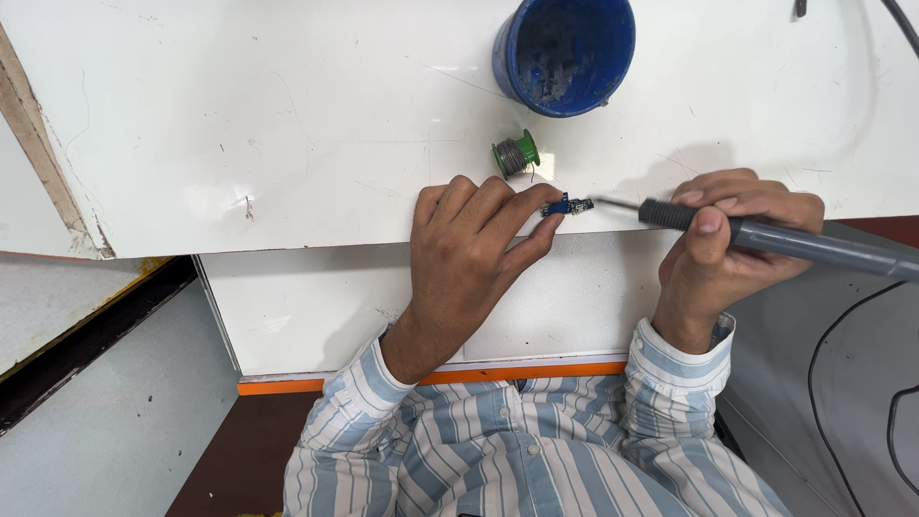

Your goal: The person uses a soldering iron to apply solder to a small blue circuit board held in the left hand. The person repeatedly touches the iron to various points on the board while feeding solder wire from a green spool. The board is rotated and repositioned several times during the process.

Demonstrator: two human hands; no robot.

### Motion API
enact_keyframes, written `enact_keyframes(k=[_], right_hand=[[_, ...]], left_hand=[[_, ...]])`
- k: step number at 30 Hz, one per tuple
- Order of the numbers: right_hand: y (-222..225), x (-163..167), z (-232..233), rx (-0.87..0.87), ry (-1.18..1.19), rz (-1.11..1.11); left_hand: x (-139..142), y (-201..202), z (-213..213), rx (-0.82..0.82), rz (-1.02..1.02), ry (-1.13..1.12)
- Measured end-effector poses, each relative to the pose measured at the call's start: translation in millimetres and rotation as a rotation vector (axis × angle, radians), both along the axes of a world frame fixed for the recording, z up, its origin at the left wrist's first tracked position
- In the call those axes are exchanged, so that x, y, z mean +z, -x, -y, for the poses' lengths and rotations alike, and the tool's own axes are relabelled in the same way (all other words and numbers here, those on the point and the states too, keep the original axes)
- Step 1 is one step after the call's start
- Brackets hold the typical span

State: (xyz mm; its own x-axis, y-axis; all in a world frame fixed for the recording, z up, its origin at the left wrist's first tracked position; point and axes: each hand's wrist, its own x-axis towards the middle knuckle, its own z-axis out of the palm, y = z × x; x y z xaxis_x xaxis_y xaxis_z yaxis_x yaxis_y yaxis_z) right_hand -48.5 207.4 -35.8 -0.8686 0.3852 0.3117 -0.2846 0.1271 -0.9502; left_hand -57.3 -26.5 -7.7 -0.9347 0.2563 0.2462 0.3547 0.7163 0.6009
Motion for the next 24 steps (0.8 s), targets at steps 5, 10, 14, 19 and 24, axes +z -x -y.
enact_keyframes(k=[5, 10, 14, 19, 24], right_hand=[[-1.0, -0.8, -2.6, 0.020, 0.041, -0.004], [-1.7, 4.0, 1.4, 0.005, 0.003, 0.019], [-2.5, 7.6, 1.7, 0.004, 0.037, 0.010], [-7.1, 11.4, 0.8, -0.005, 0.060, 0.004], [-10.3, 12.7, -3.5, -0.010, 0.066, 0.003]], left_hand=[[0.2, -0.5, -0.5, 0.001, 0.014, -0.015], [5.0, 0.2, -1.0, 0.007, 0.026, -0.029], [7.9, -1.7, -0.6, 0.009, 0.027, -0.027], [18.2, -3.8, -0.2, 0.011, 0.034, -0.049], [28.9, -4.2, 1.1, -0.010, 0.077, -0.127]])
